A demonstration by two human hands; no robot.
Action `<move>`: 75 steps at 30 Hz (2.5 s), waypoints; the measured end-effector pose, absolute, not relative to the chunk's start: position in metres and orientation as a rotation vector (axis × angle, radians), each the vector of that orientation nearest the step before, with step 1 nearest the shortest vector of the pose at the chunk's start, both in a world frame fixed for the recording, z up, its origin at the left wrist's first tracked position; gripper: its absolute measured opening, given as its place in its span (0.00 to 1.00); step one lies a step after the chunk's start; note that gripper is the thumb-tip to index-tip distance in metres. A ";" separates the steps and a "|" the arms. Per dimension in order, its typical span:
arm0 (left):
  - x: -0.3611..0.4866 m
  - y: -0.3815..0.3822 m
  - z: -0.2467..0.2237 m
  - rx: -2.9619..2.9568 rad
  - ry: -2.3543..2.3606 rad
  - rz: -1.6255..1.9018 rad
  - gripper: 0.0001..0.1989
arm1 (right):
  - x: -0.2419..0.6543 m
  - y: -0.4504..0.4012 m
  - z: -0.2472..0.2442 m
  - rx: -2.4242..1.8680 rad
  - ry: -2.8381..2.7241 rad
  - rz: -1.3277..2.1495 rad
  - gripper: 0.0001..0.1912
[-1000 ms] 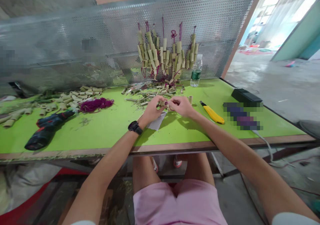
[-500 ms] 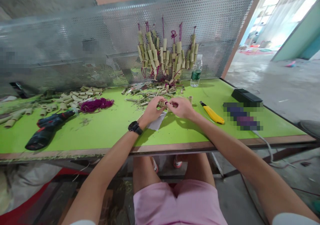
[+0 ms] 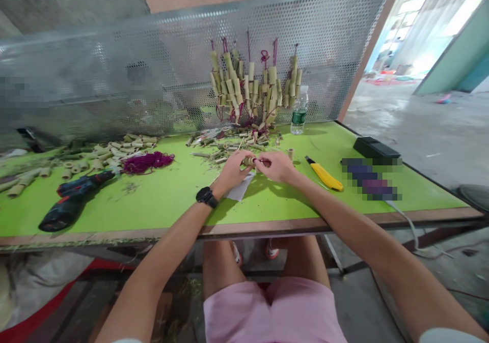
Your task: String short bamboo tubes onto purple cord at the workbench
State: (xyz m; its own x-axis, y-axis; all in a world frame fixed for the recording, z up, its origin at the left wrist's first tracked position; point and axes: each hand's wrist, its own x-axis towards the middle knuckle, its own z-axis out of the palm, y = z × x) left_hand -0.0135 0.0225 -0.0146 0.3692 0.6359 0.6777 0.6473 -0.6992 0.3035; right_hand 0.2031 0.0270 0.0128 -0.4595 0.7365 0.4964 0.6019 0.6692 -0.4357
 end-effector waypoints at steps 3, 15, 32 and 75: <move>-0.014 0.023 -0.015 -2.594 -1.172 -1.255 0.12 | 0.203 0.025 0.015 -1.052 -2.250 0.253 0.16; -0.015 0.023 -0.014 -2.543 -1.167 -1.248 0.12 | 0.205 0.027 0.020 -1.218 -2.327 0.303 0.14; -0.015 0.024 -0.014 -2.558 -1.167 -1.234 0.13 | 0.203 0.026 0.019 -1.290 -2.404 0.216 0.17; -0.016 0.023 -0.012 -2.567 -1.229 -1.171 0.13 | 0.207 0.035 0.012 -1.204 -2.322 0.386 0.18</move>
